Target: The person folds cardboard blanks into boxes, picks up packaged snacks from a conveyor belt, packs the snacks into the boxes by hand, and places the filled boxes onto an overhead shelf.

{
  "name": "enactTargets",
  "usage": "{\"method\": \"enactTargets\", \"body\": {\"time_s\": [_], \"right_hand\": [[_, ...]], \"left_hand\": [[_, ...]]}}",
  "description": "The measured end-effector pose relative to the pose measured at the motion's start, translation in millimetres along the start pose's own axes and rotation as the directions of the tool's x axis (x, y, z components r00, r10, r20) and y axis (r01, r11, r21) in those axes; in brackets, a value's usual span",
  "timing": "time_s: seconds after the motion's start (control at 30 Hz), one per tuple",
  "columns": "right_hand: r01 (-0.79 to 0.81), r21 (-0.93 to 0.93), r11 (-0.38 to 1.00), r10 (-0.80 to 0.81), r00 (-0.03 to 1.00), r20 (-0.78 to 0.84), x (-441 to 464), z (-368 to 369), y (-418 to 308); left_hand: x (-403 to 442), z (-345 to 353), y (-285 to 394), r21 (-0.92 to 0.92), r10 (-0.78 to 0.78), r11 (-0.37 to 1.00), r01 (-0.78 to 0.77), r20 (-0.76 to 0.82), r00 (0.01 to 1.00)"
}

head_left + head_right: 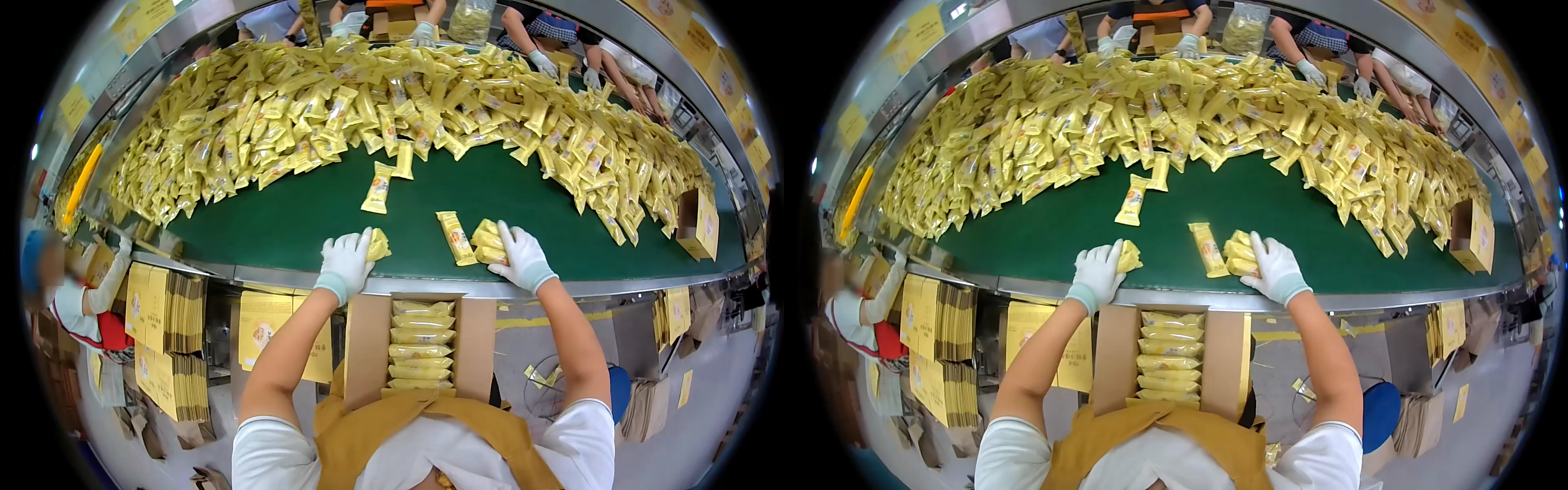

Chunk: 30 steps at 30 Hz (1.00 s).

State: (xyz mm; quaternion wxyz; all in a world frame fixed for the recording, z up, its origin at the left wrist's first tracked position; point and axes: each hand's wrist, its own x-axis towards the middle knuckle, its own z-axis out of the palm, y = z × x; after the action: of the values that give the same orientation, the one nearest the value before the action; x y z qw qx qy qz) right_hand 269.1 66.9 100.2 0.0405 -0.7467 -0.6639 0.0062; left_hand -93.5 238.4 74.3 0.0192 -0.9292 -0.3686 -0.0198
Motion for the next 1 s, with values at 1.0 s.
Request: {"method": "enactTargets", "body": {"time_s": [1.0], "right_hand": [[0.526,0.396,0.753,-0.610,0.783,0.119,-150,-6,-194]], "left_hand": [[-114,-56,121,-0.292,0.493,0.832,-0.472,-0.003,0.870]]}}
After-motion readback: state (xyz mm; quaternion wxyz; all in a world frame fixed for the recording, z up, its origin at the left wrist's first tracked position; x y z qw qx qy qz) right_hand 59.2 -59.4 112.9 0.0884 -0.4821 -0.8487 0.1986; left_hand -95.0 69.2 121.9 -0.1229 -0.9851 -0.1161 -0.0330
